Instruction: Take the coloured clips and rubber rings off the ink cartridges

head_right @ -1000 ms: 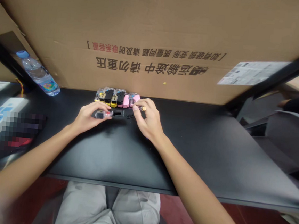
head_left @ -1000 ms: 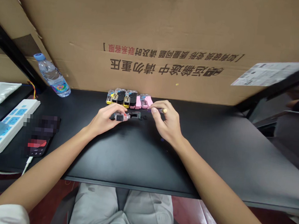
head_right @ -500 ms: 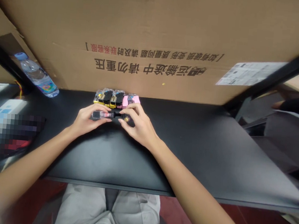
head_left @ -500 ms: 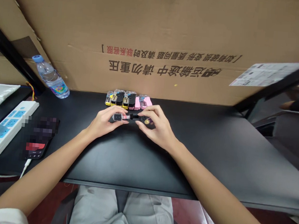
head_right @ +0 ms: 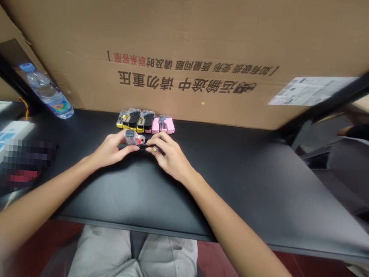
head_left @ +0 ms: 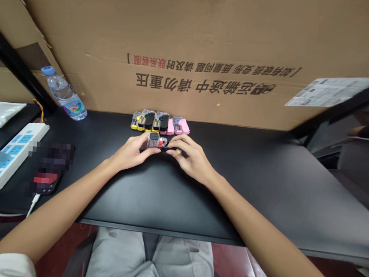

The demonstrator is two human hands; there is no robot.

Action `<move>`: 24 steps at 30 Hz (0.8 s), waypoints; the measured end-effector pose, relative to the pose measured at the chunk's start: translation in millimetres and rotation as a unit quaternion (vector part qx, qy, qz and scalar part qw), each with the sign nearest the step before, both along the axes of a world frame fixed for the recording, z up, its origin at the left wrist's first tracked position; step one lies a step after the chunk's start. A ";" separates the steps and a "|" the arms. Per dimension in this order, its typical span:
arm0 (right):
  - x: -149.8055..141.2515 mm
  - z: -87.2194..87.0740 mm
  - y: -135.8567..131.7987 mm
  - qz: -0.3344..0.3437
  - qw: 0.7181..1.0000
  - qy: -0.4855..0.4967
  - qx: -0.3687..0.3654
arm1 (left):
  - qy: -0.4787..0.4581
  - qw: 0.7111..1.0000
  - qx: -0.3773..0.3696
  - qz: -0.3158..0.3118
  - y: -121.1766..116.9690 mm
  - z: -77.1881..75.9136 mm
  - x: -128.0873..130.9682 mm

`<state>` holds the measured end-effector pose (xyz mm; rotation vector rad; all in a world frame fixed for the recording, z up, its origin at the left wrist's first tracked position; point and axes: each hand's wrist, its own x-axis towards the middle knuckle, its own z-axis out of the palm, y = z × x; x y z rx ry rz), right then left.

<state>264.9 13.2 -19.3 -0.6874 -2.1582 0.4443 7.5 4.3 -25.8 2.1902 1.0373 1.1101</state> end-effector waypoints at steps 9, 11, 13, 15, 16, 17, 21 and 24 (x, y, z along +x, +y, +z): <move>1.4 -0.7 1.8 0.023 1.000 -0.004 -0.011 | 0.050 0.998 0.049 -0.007 -0.8 7.3 -1.4; 1.7 -0.1 2.3 0.021 1.000 -0.001 -0.012 | 0.036 0.996 0.082 -0.018 -0.1 8.1 -0.9; 1.7 -0.1 2.7 0.024 1.000 -0.001 -0.012 | 0.023 0.994 0.100 -0.032 0.3 9.1 -0.6; 1.4 -0.6 3.1 0.026 1.000 -0.001 -0.010 | 0.019 0.993 0.105 -0.040 0.2 10.4 -0.8; 1.2 -0.9 3.2 0.026 1.000 0.000 -0.008 | 0.020 0.993 0.107 -0.042 -0.1 11.1 -0.9; 1.0 -1.2 3.4 0.024 1.000 0.001 -0.006 | 0.022 0.993 0.109 -0.043 -0.5 11.9 -1.0; 0.3 -1.1 2.9 0.012 1.000 0.005 0.001 | 0.032 0.991 0.122 -0.049 -2.6 15.4 -1.1; -0.3 -0.4 1.5 0.000 1.000 0.006 0.006 | 0.045 0.988 0.144 -0.041 -3.8 17.3 -0.6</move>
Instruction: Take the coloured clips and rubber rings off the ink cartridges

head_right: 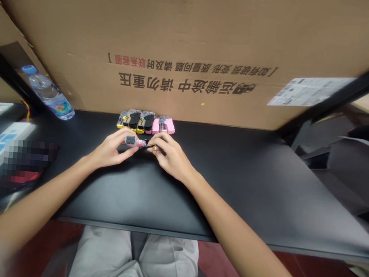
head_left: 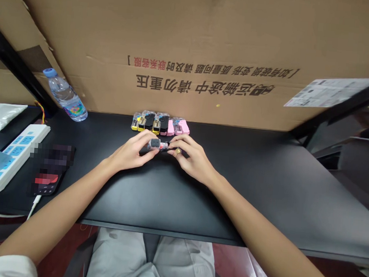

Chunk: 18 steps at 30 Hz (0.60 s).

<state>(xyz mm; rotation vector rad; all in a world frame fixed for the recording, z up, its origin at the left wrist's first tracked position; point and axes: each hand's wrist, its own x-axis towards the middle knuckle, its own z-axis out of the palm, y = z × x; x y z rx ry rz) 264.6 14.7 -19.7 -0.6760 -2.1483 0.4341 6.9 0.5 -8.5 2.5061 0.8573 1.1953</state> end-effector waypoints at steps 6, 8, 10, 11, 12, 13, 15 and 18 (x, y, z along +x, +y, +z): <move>-1.3 -0.7 -2.7 -0.021 0.999 0.004 0.027 | 0.002 0.999 0.029 0.016 -1.5 0.8 1.4; -1.4 -0.6 -2.8 -0.025 0.999 0.003 0.031 | 0.006 0.999 0.030 0.018 -2.0 0.8 1.4; -0.7 0.7 -2.8 -0.023 0.999 0.000 0.031 | 0.010 0.999 0.026 0.019 -2.5 0.7 1.1; 0.1 1.9 -2.8 -0.019 0.999 -0.001 0.031 | 0.013 0.999 0.025 0.018 -2.7 0.5 0.9; 1.2 3.4 -2.8 -0.014 0.999 -0.002 0.029 | 0.015 0.999 0.024 0.017 -2.7 0.3 0.5; 2.6 5.1 -2.9 -0.010 1.000 0.002 0.027 | 0.019 0.999 0.024 0.015 -2.6 0.0 0.0; 5.5 8.2 -3.1 -0.014 1.000 0.019 0.012 | 0.030 0.999 0.028 0.014 -2.0 -0.5 -1.2; 9.0 10.8 -2.4 -0.047 0.998 0.041 -0.022 | 0.054 0.998 0.036 0.016 -1.2 -0.3 -3.6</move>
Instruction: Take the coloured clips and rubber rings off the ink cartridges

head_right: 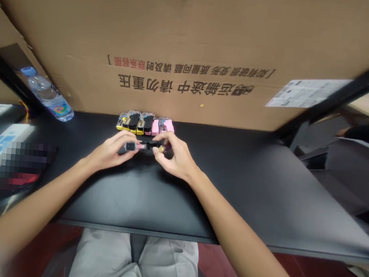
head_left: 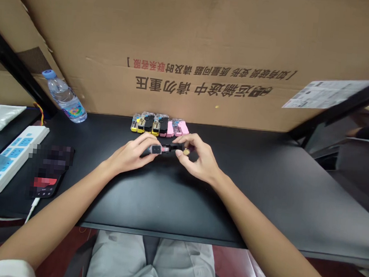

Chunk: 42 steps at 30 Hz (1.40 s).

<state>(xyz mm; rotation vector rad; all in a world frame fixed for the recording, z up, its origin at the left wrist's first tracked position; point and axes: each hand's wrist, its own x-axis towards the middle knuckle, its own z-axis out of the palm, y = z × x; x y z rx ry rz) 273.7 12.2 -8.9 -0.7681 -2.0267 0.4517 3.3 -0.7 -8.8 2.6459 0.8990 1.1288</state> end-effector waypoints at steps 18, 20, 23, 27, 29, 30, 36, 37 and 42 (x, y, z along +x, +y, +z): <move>-8.2 3.2 -3.7 -0.016 0.999 0.013 -0.049 | 0.011 0.999 0.036 -0.020 -1.7 -0.4 -0.9; -8.0 4.1 -3.6 -0.017 0.999 0.013 -0.045 | -0.005 0.999 0.026 -0.021 -1.4 0.8 -0.1; -3.2 6.7 0.1 -0.024 0.999 0.009 -0.039 | -0.033 0.999 0.028 -0.016 0.7 2.1 -1.8; 16.1 8.9 15.9 -0.075 0.997 -0.028 -0.024 | -0.046 0.998 0.022 0.042 5.6 1.0 -9.0; 30.6 7.4 27.2 -0.142 0.988 -0.049 -0.025 | -0.045 0.995 -0.006 0.085 8.0 -1.0 -11.6; 38.4 5.8 32.8 -0.185 0.981 -0.052 -0.033 | -0.050 0.993 -0.027 0.100 9.0 -2.1 -12.0; 71.2 -10.6 56.1 -0.357 0.912 -0.135 -0.151 | -0.152 0.968 -0.161 0.115 15.6 -3.4 -9.8; 72.8 -13.4 58.0 -0.366 0.905 -0.147 -0.159 | -0.168 0.962 -0.177 0.125 18.2 -2.9 -11.9; 71.9 -19.8 63.1 -0.383 0.892 -0.185 -0.150 | -0.249 0.900 -0.255 0.251 41.0 -3.8 -46.2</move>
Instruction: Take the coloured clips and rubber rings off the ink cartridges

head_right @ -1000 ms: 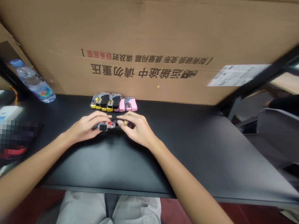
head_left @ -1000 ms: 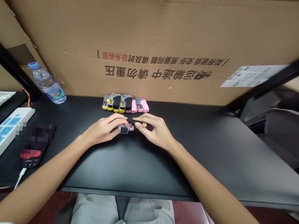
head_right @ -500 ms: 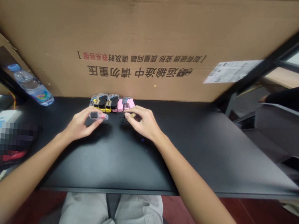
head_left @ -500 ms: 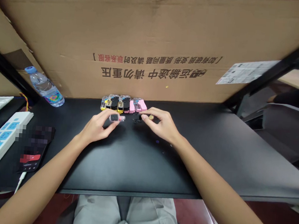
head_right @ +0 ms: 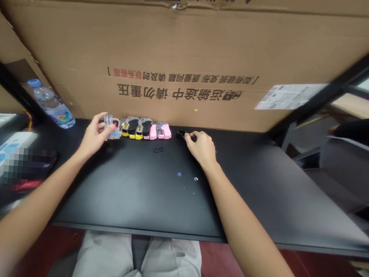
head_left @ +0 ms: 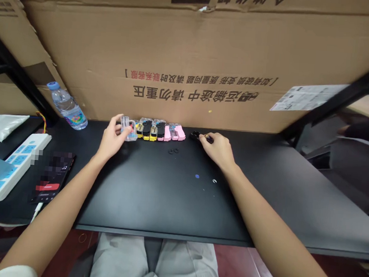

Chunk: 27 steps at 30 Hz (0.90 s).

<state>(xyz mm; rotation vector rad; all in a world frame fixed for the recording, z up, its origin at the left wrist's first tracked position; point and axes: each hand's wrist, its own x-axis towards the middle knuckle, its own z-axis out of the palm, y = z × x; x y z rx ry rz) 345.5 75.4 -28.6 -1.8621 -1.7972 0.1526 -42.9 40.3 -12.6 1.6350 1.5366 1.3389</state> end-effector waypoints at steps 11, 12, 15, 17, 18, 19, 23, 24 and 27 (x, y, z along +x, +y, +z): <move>4.6 9.8 -6.9 -0.002 0.997 -0.065 -0.031 | 0.312 0.936 -0.047 0.153 3.4 0.3 -32.0; 4.5 8.2 -6.3 -0.001 0.996 -0.074 -0.040 | 0.336 0.929 -0.035 0.152 0.6 3.7 -28.8; 1.7 3.9 -2.1 0.003 0.996 -0.073 -0.053 | 0.384 0.917 -0.014 0.109 -7.1 14.6 -20.2; -1.4 2.4 1.7 -0.001 0.997 -0.067 -0.048 | 0.410 0.907 -0.017 0.090 -10.7 19.0 -16.6; -3.0 1.9 3.4 -0.003 0.997 -0.063 -0.044 | 0.423 0.902 -0.022 0.087 -12.0 19.7 -15.6; -4.4 1.6 4.7 -0.004 0.998 -0.057 -0.036 | 0.437 0.895 -0.027 0.085 -12.8 19.4 -15.1; -8.6 1.9 2.5 0.003 0.998 -0.028 0.051 | 0.475 0.875 -0.051 0.080 -13.2 12.6 -16.5; -10.1 2.1 0.3 0.010 0.996 -0.021 0.083 | 0.481 0.871 -0.056 0.079 -12.9 10.9 -17.5; -20.3 1.9 -7.8 0.068 0.984 -0.012 0.166 | 0.499 0.858 -0.075 0.095 -11.7 8.1 -22.4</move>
